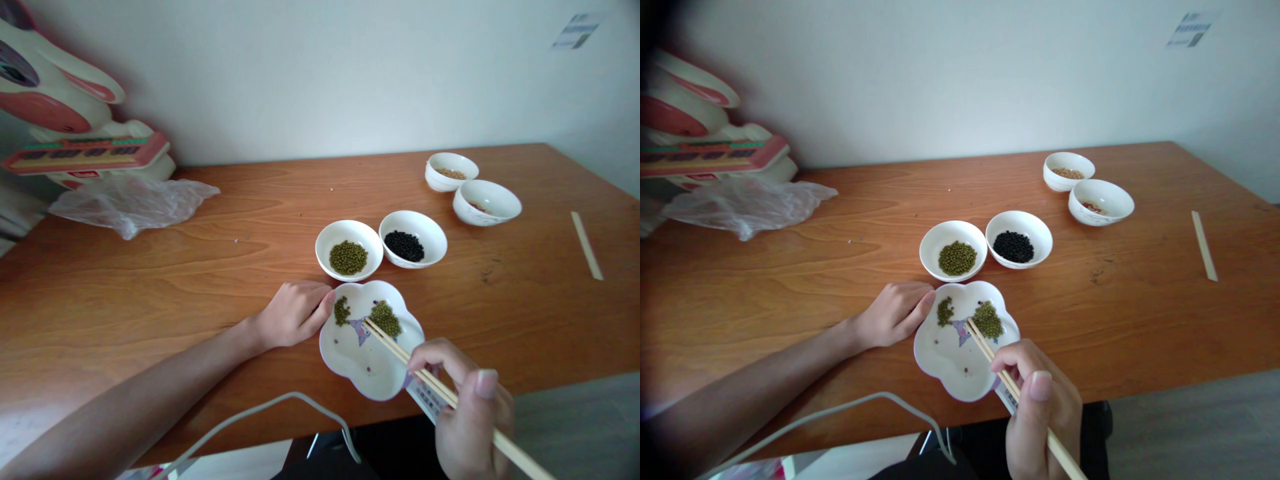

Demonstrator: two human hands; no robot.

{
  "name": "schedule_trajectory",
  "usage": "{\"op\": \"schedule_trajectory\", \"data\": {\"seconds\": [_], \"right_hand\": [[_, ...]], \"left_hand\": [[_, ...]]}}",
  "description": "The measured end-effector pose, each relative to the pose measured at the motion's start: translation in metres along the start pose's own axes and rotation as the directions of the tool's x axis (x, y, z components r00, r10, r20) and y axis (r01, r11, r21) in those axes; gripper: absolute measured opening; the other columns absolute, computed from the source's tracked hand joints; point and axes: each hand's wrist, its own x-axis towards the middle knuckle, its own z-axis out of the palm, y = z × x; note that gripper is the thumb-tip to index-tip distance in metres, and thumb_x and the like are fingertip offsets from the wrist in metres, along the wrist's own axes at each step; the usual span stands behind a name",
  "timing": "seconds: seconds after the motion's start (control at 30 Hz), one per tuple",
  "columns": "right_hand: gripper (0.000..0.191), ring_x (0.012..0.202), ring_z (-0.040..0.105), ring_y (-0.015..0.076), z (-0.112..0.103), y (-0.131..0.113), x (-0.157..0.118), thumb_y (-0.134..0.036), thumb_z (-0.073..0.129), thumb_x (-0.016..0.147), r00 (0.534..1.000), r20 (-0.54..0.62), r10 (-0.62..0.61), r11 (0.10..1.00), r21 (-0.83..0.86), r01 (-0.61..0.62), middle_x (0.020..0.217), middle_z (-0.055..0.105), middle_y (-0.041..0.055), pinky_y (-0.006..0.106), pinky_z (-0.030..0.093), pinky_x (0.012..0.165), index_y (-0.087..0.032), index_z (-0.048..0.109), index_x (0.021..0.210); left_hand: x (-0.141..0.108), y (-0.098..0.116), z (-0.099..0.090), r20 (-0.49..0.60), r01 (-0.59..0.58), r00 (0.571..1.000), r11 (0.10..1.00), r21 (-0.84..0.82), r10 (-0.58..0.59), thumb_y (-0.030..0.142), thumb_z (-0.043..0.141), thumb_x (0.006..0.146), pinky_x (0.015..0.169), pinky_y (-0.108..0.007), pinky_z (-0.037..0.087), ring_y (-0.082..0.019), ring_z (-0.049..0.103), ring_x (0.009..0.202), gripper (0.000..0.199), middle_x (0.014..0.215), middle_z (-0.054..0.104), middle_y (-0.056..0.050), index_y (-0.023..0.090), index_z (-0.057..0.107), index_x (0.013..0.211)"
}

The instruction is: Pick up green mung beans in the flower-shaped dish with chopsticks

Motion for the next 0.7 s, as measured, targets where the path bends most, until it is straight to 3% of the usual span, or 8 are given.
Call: {"op": "schedule_trajectory", "data": {"seconds": [0.27, 0.47, 0.57, 0.7], "right_hand": [[0.077, 0.06, 0.057, 0.0162, 0.002, 0.002, 0.0, -0.067, 0.017, 0.106, 0.999, -0.044, -0.03, 1.0, -0.01, 0.029, 0.068, 0.064, 0.0046, 0.031, 0.039, 0.054, -0.021, 0.067, 0.072], [0.085, 0.07, 0.067, 0.0199, -0.014, 0.029, 0.003, -0.069, 0.008, 0.104, 0.98, 0.044, -0.196, 0.978, -0.057, 0.199, 0.073, 0.07, 0.0076, 0.029, 0.047, 0.056, -0.021, 0.07, 0.073], [0.09, 0.068, 0.067, 0.0206, -0.022, 0.037, 0.002, -0.077, 0.004, 0.099, 0.98, 0.088, -0.176, 0.979, -0.091, 0.184, 0.074, 0.071, 0.0086, 0.029, 0.047, 0.052, -0.021, 0.069, 0.073], [0.09, 0.065, 0.064, 0.0202, -0.017, 0.028, 0.0, -0.079, 0.003, 0.098, 0.989, 0.093, -0.118, 0.99, -0.068, 0.124, 0.071, 0.067, 0.0078, 0.03, 0.045, 0.052, -0.021, 0.066, 0.071]], "left_hand": [[0.0, 0.0, 0.0, -0.001, -0.012, 1.0, 1.0, 0.006, 0.012, 0.03, 0.029, 0.112, 0.068, -0.028, 0.039, -0.014, 0.051, 0.068, 0.038, 0.075, 0.057, -0.001, 0.019, 0.048, 0.08], [0.0, 0.002, -0.002, 0.009, 0.006, 1.0, 1.0, -0.003, -0.006, 0.031, 0.028, 0.112, 0.069, -0.028, 0.04, -0.014, 0.052, 0.069, 0.038, 0.076, 0.058, -0.001, 0.02, 0.047, 0.08], [0.0, 0.002, -0.002, 0.011, 0.012, 1.0, 1.0, 0.002, -0.012, 0.031, 0.029, 0.112, 0.069, -0.028, 0.04, -0.014, 0.053, 0.07, 0.038, 0.077, 0.059, -0.002, 0.019, 0.048, 0.081], [-0.001, 0.001, -0.002, 0.014, 0.011, 1.0, 1.0, 0.003, -0.011, 0.031, 0.029, 0.112, 0.072, -0.028, 0.043, -0.014, 0.054, 0.072, 0.038, 0.078, 0.06, -0.002, 0.02, 0.049, 0.082]]}}
